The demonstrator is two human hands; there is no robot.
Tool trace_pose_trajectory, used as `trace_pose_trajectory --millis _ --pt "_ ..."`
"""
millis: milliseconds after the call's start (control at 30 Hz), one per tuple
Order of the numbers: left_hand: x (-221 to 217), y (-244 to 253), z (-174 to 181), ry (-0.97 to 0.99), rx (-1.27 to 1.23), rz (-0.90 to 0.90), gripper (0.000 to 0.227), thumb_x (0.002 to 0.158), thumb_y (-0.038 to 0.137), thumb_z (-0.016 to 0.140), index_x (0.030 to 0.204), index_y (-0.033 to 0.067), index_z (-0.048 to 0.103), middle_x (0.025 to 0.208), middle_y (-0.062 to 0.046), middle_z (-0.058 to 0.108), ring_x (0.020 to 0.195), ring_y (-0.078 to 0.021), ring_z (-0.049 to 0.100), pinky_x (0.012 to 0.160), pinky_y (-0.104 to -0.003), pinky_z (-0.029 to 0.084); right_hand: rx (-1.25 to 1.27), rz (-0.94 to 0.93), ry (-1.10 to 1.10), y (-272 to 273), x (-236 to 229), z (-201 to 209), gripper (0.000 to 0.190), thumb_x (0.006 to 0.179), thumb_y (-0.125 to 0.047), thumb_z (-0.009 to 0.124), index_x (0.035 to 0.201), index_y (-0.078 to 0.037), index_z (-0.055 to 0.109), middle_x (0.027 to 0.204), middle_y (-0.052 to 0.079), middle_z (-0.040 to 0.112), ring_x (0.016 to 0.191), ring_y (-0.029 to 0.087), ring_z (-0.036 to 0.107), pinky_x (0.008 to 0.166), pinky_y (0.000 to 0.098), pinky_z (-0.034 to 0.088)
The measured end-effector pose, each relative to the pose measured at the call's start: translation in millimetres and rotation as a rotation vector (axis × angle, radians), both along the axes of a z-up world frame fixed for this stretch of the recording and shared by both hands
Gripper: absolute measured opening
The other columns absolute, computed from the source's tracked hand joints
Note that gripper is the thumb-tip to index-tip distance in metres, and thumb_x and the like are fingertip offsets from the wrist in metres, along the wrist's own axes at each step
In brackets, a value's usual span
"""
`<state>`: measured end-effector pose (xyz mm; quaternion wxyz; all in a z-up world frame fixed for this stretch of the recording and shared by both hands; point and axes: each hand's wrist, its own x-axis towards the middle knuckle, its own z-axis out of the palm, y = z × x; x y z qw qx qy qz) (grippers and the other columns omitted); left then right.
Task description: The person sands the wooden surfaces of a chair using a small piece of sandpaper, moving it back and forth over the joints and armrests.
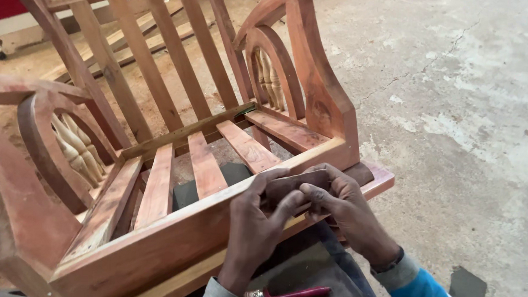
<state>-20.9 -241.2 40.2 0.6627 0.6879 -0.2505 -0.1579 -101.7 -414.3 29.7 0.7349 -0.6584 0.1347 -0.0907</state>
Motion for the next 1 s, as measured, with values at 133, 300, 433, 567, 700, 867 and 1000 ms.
trace_pose_trajectory --millis 133,300,433,567,700,867,1000 --pt "28 10 17 -0.060 0.125 0.059 0.034 0.088 0.010 0.072 0.122 0.0099 0.070 0.098 -0.005 0.081 0.085 -0.0138 0.077 0.073 -0.030 0.064 -0.595 -0.163 -0.033 -25 8 10 0.025 0.093 -0.024 0.067 0.113 -0.008 0.068 0.088 0.001 0.072 0.066 0.005 0.067 0.055 0.0221 0.058" --pt "61 35 18 -0.366 0.531 0.031 0.028 0.091 0.009 0.067 0.117 0.0174 0.076 0.101 -0.008 0.071 0.080 -0.0176 0.071 0.074 -0.030 0.062 -0.792 -0.622 -0.053 -75 20 7 0.023 0.106 -0.022 0.065 0.117 -0.003 0.071 0.097 0.010 0.074 0.078 0.020 0.064 0.067 0.0342 0.054" --pt "55 19 1 -0.586 0.643 0.166 0.025 0.088 0.016 0.066 0.111 0.0147 0.076 0.106 -0.011 0.060 0.093 -0.0262 0.063 0.084 -0.039 0.056 -0.689 -0.568 -0.292 -93 48 -8 0.030 0.107 -0.025 0.062 0.126 -0.001 0.067 0.111 0.009 0.074 0.100 0.013 0.070 0.086 0.0295 0.057" --pt "46 15 -4 -0.672 0.649 0.213 0.032 0.092 0.038 0.070 0.110 0.0116 0.074 0.108 -0.014 0.054 0.103 -0.0304 0.055 0.087 -0.046 0.049 -0.586 -0.473 -0.264 -95 71 -24 0.044 0.107 -0.038 0.059 0.132 -0.002 0.061 0.110 0.010 0.072 0.102 0.014 0.065 0.091 0.0302 0.051" --pt "44 11 -2 -0.638 0.728 0.235 0.057 0.076 0.060 0.079 0.102 0.0094 0.072 0.100 -0.012 0.054 0.098 -0.0288 0.055 0.083 -0.045 0.049 -0.533 -0.482 -0.251 -95 75 -32 0.049 0.104 -0.043 0.060 0.130 -0.002 0.062 0.114 0.010 0.071 0.107 0.015 0.063 0.095 0.0311 0.049" --pt "50 8 1 -0.487 0.843 0.224 0.055 0.074 0.056 0.081 0.105 0.0119 0.073 0.094 -0.006 0.057 0.088 -0.0224 0.058 0.076 -0.040 0.052 -0.482 -0.450 -0.246 -94 72 -28 0.050 0.103 -0.044 0.061 0.130 -0.002 0.063 0.114 0.009 0.071 0.105 0.014 0.063 0.094 0.0299 0.050" --pt "53 28 8 -0.338 0.804 0.213 0.032 0.079 0.046 0.079 0.102 0.0232 0.083 0.081 -0.002 0.061 0.082 -0.0207 0.060 0.075 -0.039 0.053 -0.466 -0.465 -0.239 -94 74 -26 0.053 0.102 -0.046 0.062 0.131 -0.003 0.063 0.114 0.008 0.071 0.106 0.014 0.064 0.094 0.0295 0.050"
